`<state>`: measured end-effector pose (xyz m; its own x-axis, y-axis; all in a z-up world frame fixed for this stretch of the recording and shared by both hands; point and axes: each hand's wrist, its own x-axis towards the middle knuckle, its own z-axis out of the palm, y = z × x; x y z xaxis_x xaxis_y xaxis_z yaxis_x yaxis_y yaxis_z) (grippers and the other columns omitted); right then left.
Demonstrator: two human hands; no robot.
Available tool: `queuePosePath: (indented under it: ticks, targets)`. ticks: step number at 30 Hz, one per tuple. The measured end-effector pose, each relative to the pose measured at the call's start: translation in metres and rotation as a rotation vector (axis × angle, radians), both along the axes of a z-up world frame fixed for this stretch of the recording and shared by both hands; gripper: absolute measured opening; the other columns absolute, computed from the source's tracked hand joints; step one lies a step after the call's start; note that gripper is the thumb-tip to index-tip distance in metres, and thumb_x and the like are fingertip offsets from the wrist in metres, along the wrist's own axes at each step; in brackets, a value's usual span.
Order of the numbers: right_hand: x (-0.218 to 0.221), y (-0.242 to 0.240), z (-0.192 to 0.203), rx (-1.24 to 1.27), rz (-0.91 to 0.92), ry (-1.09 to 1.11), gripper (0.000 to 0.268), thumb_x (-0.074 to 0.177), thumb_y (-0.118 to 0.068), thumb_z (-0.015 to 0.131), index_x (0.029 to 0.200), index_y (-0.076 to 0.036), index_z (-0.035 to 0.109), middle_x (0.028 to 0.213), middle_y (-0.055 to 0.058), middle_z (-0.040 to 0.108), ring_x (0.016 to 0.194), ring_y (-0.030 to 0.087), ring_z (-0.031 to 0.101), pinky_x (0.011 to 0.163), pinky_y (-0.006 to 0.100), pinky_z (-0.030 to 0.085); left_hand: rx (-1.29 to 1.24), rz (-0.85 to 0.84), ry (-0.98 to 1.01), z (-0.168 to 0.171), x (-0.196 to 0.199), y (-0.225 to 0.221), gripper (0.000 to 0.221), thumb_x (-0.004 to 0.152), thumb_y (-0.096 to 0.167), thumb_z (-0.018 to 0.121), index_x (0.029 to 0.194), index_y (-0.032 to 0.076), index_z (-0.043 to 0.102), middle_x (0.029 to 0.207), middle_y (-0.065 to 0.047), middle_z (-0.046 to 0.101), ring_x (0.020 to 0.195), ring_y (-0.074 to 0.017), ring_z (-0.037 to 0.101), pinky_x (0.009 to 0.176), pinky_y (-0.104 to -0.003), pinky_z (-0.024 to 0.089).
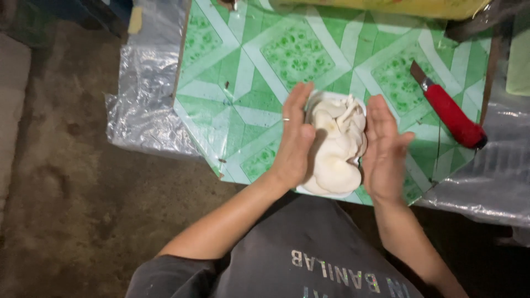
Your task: The person wraps a white styrofoam container filled with sliced mushrooms in plastic wrap using a roll and a utility knife. They then place the wrapped container on a table with other similar containers.
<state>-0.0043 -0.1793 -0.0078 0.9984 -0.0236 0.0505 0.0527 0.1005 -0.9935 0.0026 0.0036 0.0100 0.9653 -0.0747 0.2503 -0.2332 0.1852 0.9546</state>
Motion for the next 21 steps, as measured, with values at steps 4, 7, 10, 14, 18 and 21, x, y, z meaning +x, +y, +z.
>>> queuePosePath:
  ticks: [4, 7, 10, 14, 18, 21]
  targets:
    - [0.021, -0.012, 0.038, -0.063, 0.068, -0.027, 0.099, 0.095, -0.076, 0.007, 0.163, -0.003, 0.014, 0.168, 0.027, 0.015, 0.157, 0.037, 0.014, 0.130, 0.050, 0.014, -0.051, 0.097, -0.092, 0.004, 0.042, 0.018, 0.085, 0.107, 0.065, 0.044, 0.163, 0.007, 0.016, 0.164, -0.025, 0.011, 0.157, -0.0446, 0.016, 0.130, -0.064, 0.016]
    - [0.046, -0.020, 0.056, 0.165, -0.034, 0.189, 0.103, 0.090, -0.073, 0.027, 0.157, 0.004, 0.016, 0.165, 0.032, 0.019, 0.154, 0.042, 0.023, 0.125, 0.049, 0.023, 0.473, 0.334, -0.249, 0.012, 0.080, 0.038, 0.100, 0.095, 0.069, 0.063, 0.167, 0.030, 0.006, 0.176, -0.013, 0.010, 0.168, -0.0306, 0.016, 0.141, -0.061, 0.028]
    - [0.083, -0.039, 0.039, 0.640, 0.183, 0.161, 0.106, 0.094, -0.071, 0.061, 0.158, 0.004, 0.023, 0.164, 0.030, 0.021, 0.154, 0.043, 0.026, 0.127, 0.051, 0.025, 0.055, 0.206, 0.050, 0.023, 0.126, 0.042, 0.072, 0.085, 0.049, 0.078, 0.140, 0.015, 0.046, 0.148, -0.010, 0.051, 0.139, -0.0303, 0.050, 0.114, -0.046, 0.051]
    - [0.119, -0.006, 0.065, 0.751, -0.096, 0.370, 0.103, 0.058, -0.066, 0.066, 0.135, 0.001, 0.053, 0.139, 0.020, 0.059, 0.133, 0.033, 0.057, 0.120, 0.045, 0.044, -0.590, -0.301, 0.679, 0.019, 0.163, 0.023, 0.087, 0.064, 0.080, 0.056, 0.115, 0.010, 0.064, 0.116, -0.011, 0.069, 0.105, -0.0226, 0.064, 0.085, -0.034, 0.050]
    - [0.143, 0.003, 0.063, 0.836, -0.141, 0.444, 0.101, 0.046, -0.068, 0.066, 0.119, 0.000, 0.070, 0.129, 0.021, 0.070, 0.131, 0.034, 0.065, 0.114, 0.046, 0.051, -0.819, -0.221, 0.658, 0.019, 0.175, -0.007, 0.108, 0.064, 0.083, 0.053, 0.131, -0.001, 0.062, 0.132, -0.022, 0.067, 0.121, -0.0312, 0.065, 0.102, -0.041, 0.054]
    - [0.149, -0.004, 0.075, 1.034, -0.234, 0.234, 0.075, 0.062, -0.060, 0.067, 0.099, 0.006, 0.070, 0.100, 0.025, 0.075, 0.094, 0.034, 0.075, 0.093, 0.046, 0.063, -0.951, -0.108, 0.523, 0.008, 0.179, -0.010, 0.091, 0.070, 0.076, 0.066, 0.121, 0.000, 0.065, 0.121, -0.024, 0.070, 0.113, -0.0356, 0.069, 0.098, -0.046, 0.056]
